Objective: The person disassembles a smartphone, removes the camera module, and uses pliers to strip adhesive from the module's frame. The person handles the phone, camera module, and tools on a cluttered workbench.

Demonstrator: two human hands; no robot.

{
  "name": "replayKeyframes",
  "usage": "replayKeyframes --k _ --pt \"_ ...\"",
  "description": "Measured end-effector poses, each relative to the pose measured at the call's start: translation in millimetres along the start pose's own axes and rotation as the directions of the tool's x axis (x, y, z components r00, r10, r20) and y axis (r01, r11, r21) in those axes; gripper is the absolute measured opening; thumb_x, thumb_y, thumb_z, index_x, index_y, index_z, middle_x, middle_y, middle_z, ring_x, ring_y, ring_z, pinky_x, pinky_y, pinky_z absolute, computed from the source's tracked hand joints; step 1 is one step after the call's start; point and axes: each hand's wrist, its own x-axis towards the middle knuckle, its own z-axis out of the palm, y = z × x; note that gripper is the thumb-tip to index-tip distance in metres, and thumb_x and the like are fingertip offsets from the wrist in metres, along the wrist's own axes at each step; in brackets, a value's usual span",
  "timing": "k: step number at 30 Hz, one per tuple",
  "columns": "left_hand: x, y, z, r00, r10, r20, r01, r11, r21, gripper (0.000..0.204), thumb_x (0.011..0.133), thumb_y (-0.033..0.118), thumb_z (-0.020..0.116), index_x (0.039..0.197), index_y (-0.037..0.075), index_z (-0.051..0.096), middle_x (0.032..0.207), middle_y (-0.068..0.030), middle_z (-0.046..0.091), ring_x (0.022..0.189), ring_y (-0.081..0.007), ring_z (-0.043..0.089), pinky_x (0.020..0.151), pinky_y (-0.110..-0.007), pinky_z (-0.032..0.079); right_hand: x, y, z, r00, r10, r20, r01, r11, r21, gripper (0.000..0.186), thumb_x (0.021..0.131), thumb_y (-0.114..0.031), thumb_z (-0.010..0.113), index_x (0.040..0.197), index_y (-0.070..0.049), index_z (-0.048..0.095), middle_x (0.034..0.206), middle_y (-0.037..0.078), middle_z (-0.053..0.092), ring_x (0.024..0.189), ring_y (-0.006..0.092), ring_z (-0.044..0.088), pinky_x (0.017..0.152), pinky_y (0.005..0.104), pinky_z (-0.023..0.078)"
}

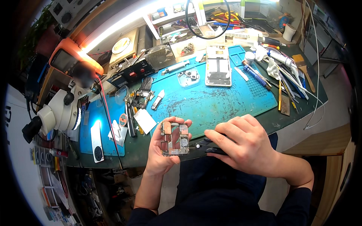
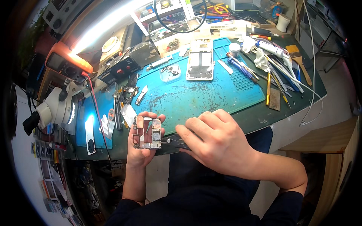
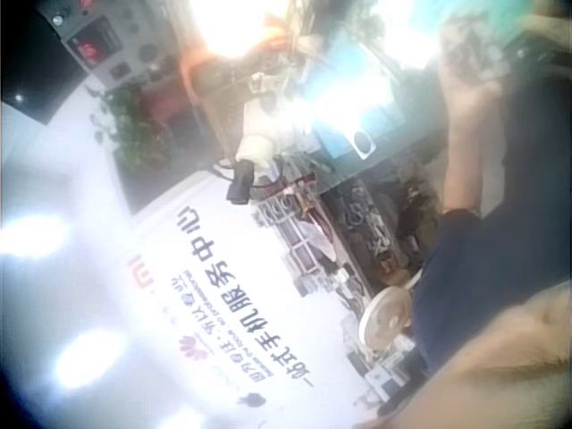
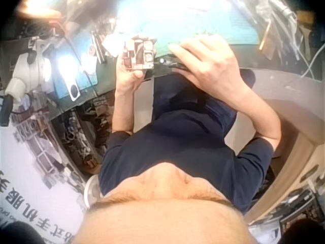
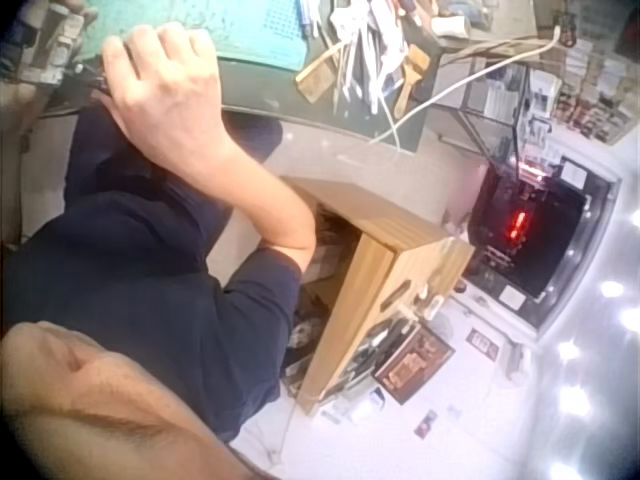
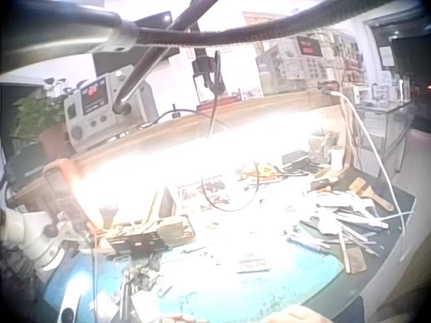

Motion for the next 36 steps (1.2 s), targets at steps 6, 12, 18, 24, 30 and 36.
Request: replayKeyframes --k 6,12,18,24,30,36 --pt "0.4 0.8 2.8 1.000 0.005 -0.016 -0.005 1.000 0.019 0.110 0.071 0.021 0.104 0.157 0.002 0.040 0.155 -0.0145 0.048 0.154 -0.0370 0.046 0.120 -0.046 0.054 0.5 -0.1 -0.9 1.000 0.013 0.011 -0.013 1.000 0.005 0.050 0.077 -0.029 0.089 0.119 -0.007 0.072 0.104 0.002 0.065 0.094 0.0197 0.064 0.082 0.0365 0.049" --pt "1.0 1.7 8.0 0.998 0.004 -0.057 -0.003 1.000 0.018 0.110 0.067 0.019 0.106 0.154 0.002 0.041 0.151 -0.0114 0.051 0.151 -0.0348 0.049 0.118 -0.042 0.057 0.4 0.2 -1.7 0.999 0.027 0.038 -0.028 1.000 0.012 0.050 0.078 -0.029 0.089 0.119 -0.007 0.071 0.102 0.002 0.065 0.093 0.0200 0.064 0.082 0.0365 0.048" --pt "1.7 2.2 8.6 0.998 -0.009 -0.061 0.012 0.999 0.037 0.110 0.067 0.020 0.106 0.154 0.002 0.042 0.151 -0.0115 0.051 0.151 -0.0351 0.049 0.118 -0.042 0.057 -1.3 1.3 0.3 0.999 0.028 0.034 -0.028 0.999 0.015 0.048 0.079 -0.029 0.089 0.118 -0.007 0.071 0.100 0.002 0.064 0.092 0.0197 0.063 0.080 0.0363 0.047" --pt "0.9 2.8 5.5 0.999 -0.016 -0.031 0.018 0.998 0.062 0.109 0.070 0.022 0.105 0.155 0.001 0.040 0.155 -0.0140 0.048 0.154 -0.0350 0.046 0.121 -0.046 0.053 -1.5 1.9 0.8 0.999 0.028 0.038 -0.028 1.000 0.002 0.046 0.079 -0.029 0.088 0.115 -0.008 0.071 0.097 0.001 0.063 0.089 0.0191 0.063 0.078 0.0362 0.046" --pt "1.2 2.3 6.4 0.999 -0.016 -0.051 0.019 0.998 0.055 0.107 0.071 0.022 0.104 0.155 0.001 0.041 0.155 -0.0145 0.048 0.154 -0.0357 0.046 0.120 -0.046 0.054 -5.4 1.2 3.1 0.999 0.032 0.036 -0.032 0.999 -0.005 0.047 0.077 -0.029 0.089 0.115 -0.008 0.071 0.098 0.002 0.063 0.089 0.0193 0.063 0.079 0.0365 0.048" --pt "1.2 1.5 5.5 0.999 -0.009 -0.046 0.011 0.999 0.033 0.107 0.070 0.022 0.104 0.155 0.001 0.041 0.155 -0.0148 0.049 0.153 -0.0366 0.047 0.121 -0.046 0.053 -2.2 2.1 1.4 1.000 0.017 -0.006 -0.017 1.000 -0.006 0.050 0.077 -0.029 0.089 0.118 -0.007 0.071 0.103 0.003 0.065 0.094 0.0202 0.065 0.082 0.0362 0.049"
